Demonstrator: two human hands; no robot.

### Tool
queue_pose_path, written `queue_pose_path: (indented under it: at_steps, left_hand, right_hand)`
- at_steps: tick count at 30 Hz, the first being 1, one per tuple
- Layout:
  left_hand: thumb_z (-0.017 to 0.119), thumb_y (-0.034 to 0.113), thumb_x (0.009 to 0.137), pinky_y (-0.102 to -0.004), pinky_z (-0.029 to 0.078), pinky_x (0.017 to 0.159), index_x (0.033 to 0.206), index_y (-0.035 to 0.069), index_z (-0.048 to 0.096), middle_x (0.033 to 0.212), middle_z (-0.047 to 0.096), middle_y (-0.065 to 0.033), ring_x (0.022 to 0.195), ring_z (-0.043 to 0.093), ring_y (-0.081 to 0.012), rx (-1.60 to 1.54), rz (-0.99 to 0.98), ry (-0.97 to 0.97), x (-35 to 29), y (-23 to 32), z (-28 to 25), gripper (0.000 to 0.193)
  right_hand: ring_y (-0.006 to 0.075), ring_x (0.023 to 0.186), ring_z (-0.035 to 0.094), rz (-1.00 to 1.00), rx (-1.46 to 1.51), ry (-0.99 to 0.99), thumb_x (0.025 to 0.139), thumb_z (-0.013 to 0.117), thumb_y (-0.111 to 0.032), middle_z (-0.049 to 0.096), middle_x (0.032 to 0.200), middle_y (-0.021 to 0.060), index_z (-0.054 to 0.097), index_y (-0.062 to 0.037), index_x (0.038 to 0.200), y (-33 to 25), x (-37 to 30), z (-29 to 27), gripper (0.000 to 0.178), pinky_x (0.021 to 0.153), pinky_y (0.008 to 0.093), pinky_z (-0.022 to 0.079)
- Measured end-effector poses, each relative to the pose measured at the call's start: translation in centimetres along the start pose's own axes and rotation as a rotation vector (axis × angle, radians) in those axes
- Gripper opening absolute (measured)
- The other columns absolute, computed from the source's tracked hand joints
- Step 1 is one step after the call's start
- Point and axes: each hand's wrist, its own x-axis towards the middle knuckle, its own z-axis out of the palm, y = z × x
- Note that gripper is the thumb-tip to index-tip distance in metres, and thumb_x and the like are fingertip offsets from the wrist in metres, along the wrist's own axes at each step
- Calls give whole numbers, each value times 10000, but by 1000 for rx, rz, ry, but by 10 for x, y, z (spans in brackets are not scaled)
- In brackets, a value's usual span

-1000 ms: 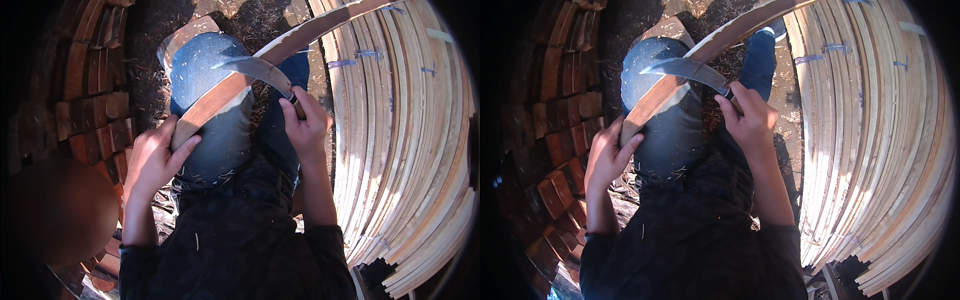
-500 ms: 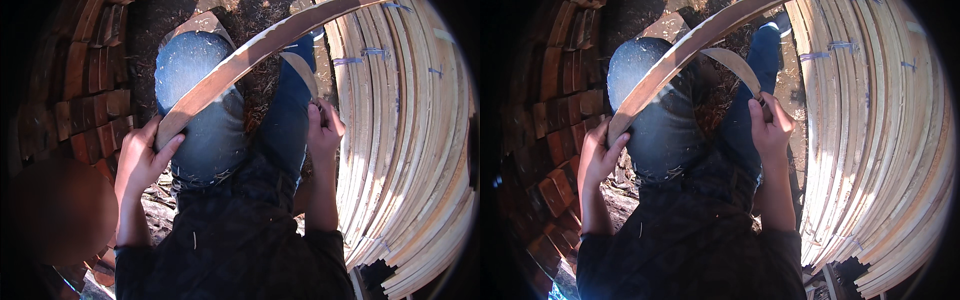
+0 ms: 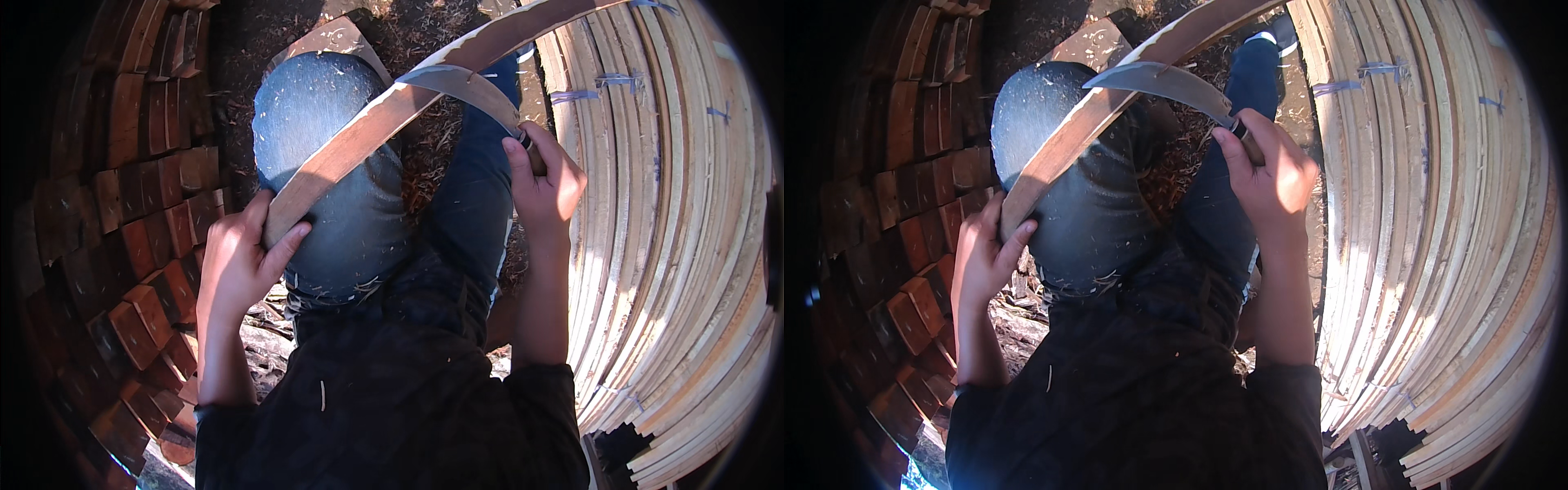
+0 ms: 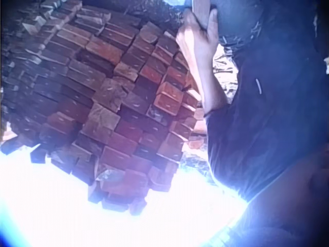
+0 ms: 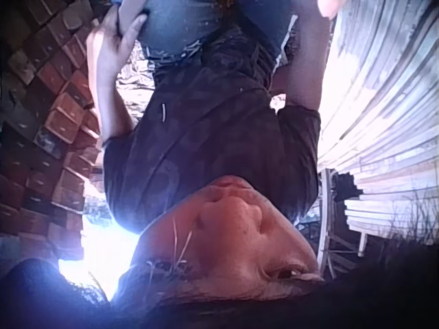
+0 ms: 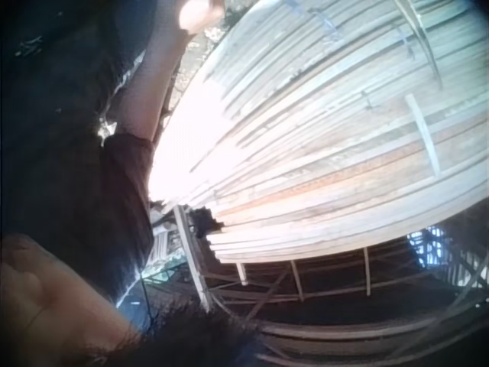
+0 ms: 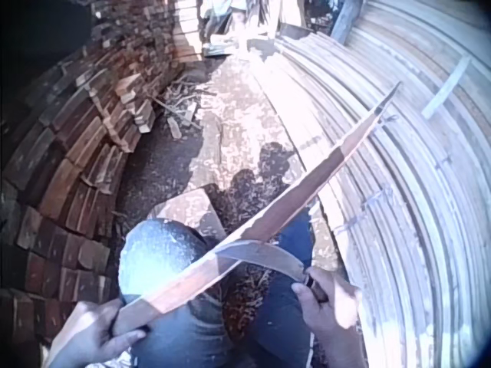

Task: The person sits on the ground and uses a curved knife to shave thin strips from a long wooden plank held between their legs. They repeatedly scrape the blade along the wood to remove shavings and smooth the surface.

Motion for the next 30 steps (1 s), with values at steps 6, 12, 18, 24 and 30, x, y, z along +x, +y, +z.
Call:
queue_pose_path:
  at_steps: [6,12,18,24,30]
  left_hand:
    - [702,338,817,-402,460,540,862,-8,563,606,543,-217,623,603,-406,-18,-19,-6,-1,-2,1,376]
    - [708,321,811,-403,461,547,857,-7,573,618,549,-214,616,597,-400,-19,9,20,-1,-5,1,358]
    - [717,279,803,-395,462,548,875,-20,594,627,559,-211,610,598,-397,-90,-57,12,2,-1,1,332]
    - [718,262,802,-388,467,568,893,-26,596,649,568,-221,631,609,-393,-104,-51,23,4,3,-3,326]
    - [712,255,807,-382,468,579,914,-30,597,661,571,-224,644,611,-396,-119,-63,17,3,4,2,326]
  right_hand:
    - [174,532,580,14,26,10,766,788,-179,612,689,85,655,-53,951,6,0,-2,260,515,276,463]
    - [166,498,556,93,8,17,778,781,-162,592,644,73,653,-39,946,-4,-5,-1,245,496,271,453]
    - [107,472,478,85,125,23,802,759,-96,566,606,81,636,41,941,-27,-20,13,231,448,240,402]
    - [113,456,468,80,126,6,781,773,-106,545,601,78,643,17,940,-24,-16,10,240,436,252,401]
    - [199,481,544,-91,190,-85,742,795,-175,535,607,56,636,-46,922,-43,-24,23,273,442,315,420]
